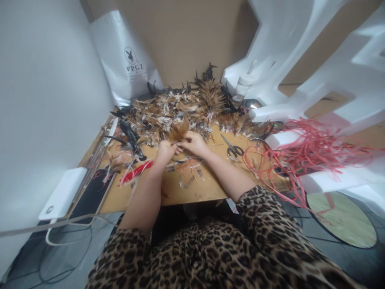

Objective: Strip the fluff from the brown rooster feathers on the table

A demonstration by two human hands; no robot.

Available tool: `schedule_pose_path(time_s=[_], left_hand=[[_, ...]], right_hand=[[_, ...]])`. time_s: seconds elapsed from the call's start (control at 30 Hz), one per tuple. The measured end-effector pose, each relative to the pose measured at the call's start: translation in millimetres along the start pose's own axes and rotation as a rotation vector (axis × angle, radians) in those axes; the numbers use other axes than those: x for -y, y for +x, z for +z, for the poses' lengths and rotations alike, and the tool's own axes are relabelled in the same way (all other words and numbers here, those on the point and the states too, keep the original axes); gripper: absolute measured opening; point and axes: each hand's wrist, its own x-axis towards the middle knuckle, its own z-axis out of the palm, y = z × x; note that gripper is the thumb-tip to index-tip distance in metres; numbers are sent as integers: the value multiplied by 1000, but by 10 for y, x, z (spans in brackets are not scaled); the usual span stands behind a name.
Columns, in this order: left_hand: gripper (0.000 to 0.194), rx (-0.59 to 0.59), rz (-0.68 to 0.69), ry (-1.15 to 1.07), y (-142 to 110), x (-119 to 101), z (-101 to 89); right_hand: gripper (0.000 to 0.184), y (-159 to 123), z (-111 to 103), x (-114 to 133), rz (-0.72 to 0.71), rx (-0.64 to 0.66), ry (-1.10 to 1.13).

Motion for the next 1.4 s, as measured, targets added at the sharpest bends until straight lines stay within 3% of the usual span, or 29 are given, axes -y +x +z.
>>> schedule_pose_path(time_s=[0.27,0.5,0.77,1.2,1.4], left_hand=[[26,56,19,152,-23,-14,-11],[19,81,-32,150,-39,-61,4],[10,63,-19,-45,-18,-13,93],[16,53,-32,-119,-21,-28,59],[20,5,-88,-241,-3,-6,27]], right_hand=[[18,-26,47,-26,-28,-61,-39],[28,-31,121,-34,6,-127,-150],[27,-18,126,-48,276,-143,10],[27,5,91,-78,338,-152,82],[29,23,94,-130,256,-181,170]])
